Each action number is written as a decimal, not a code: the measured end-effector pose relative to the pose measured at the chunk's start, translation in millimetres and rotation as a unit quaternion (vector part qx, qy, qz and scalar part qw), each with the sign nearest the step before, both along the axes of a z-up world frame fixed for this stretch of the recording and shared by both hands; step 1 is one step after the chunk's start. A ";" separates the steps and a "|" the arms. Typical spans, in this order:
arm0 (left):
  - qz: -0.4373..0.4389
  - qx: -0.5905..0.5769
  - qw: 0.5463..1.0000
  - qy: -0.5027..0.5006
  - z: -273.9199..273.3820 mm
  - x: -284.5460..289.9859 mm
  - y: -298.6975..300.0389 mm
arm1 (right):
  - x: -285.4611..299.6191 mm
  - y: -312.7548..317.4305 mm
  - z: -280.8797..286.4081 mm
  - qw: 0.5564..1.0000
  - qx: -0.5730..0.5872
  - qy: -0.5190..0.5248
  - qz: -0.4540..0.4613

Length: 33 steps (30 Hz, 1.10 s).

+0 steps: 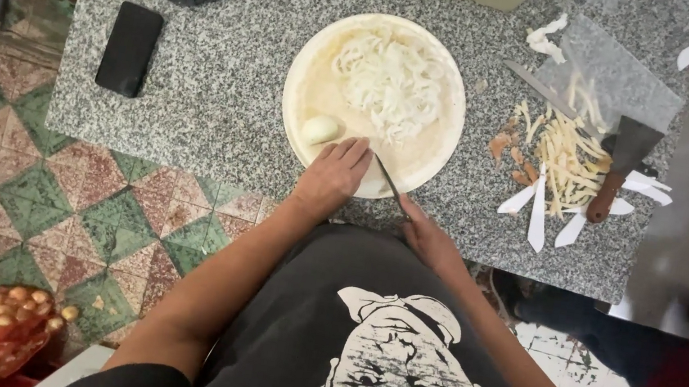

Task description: Slicing peeled onions into thin strips on a plate using a knife.

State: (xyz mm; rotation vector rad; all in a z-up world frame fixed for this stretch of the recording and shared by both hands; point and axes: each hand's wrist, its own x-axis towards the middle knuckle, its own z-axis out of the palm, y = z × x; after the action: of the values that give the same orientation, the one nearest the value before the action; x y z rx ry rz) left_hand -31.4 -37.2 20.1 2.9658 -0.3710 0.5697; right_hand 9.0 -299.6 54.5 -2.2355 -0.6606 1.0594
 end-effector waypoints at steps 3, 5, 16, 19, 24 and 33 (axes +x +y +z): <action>0.004 -0.013 1.000 0.007 2.9 -2.2 0.3 | -3.9 -9.0 -3.3 0.999 0.011 0.025 -0.019; 0.001 -0.022 1.000 0.012 6.4 -3.0 -1.2 | -4.2 -10.2 -7.4 0.999 0.017 0.024 -0.022; 0.005 -0.021 1.000 0.022 16.9 -2.4 0.2 | 2.1 7.0 -26.7 0.992 0.123 -0.023 -0.002; 0.009 -0.018 1.000 0.018 7.4 -0.8 -1.6 | 3.5 16.0 -7.3 0.996 0.092 -0.003 -0.013; 0.008 -0.012 1.000 0.015 11.7 -2.2 -0.9 | 3.0 27.3 16.2 0.995 0.085 0.028 -0.049; 0.001 -0.002 0.999 0.034 3.2 -1.9 0.8 | 4.2 26.7 42.2 0.986 0.108 0.103 -0.074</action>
State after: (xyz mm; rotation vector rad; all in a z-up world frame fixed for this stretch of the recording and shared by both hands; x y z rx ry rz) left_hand -33.2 -36.4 23.3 2.9722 -0.3612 0.4670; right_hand 13.2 -272.8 96.7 -1.9268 -0.4876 1.0704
